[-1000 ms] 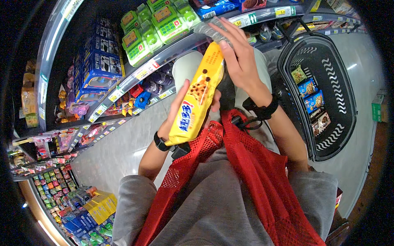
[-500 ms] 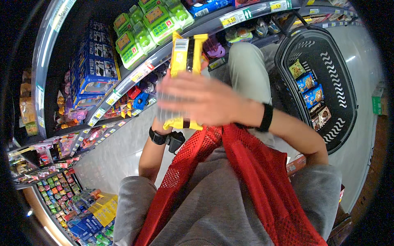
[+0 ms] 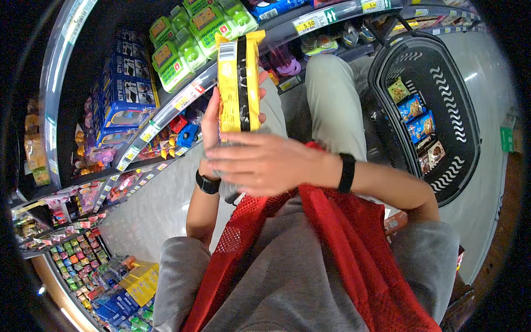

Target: Dusting and cleaning various grocery items on a supermarket shelf using a cloth.

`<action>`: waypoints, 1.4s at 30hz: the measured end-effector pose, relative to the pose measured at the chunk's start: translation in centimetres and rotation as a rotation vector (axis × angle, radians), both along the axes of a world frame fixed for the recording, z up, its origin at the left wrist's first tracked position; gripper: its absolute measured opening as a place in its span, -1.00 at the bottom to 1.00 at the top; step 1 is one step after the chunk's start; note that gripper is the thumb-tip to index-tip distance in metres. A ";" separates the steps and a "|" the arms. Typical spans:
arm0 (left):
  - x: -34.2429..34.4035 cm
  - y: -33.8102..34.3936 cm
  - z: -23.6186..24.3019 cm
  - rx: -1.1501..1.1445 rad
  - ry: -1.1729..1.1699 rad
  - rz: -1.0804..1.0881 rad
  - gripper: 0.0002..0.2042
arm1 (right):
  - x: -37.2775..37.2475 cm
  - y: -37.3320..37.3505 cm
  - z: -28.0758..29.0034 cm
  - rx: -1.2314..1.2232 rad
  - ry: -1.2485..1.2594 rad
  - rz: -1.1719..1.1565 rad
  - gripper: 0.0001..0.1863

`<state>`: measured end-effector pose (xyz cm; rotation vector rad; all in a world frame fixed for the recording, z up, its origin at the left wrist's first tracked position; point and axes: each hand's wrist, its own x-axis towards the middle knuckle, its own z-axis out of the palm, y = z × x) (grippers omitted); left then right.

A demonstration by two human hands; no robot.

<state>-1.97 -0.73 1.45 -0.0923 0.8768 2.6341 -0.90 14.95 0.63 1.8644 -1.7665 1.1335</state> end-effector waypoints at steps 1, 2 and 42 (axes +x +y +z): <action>-0.1 0.1 0.1 0.000 0.003 -0.001 -0.36 | -1.2 0.0 -0.2 0.001 0.052 -0.009 -0.65; -0.2 0.2 0.1 0.003 -0.013 0.009 -0.36 | -2.0 0.2 -0.1 0.001 0.055 -0.011 -0.65; 1.5 -0.6 0.3 -0.150 0.088 0.169 -0.23 | -9.0 1.8 -1.8 -0.373 -1.536 -0.310 -0.61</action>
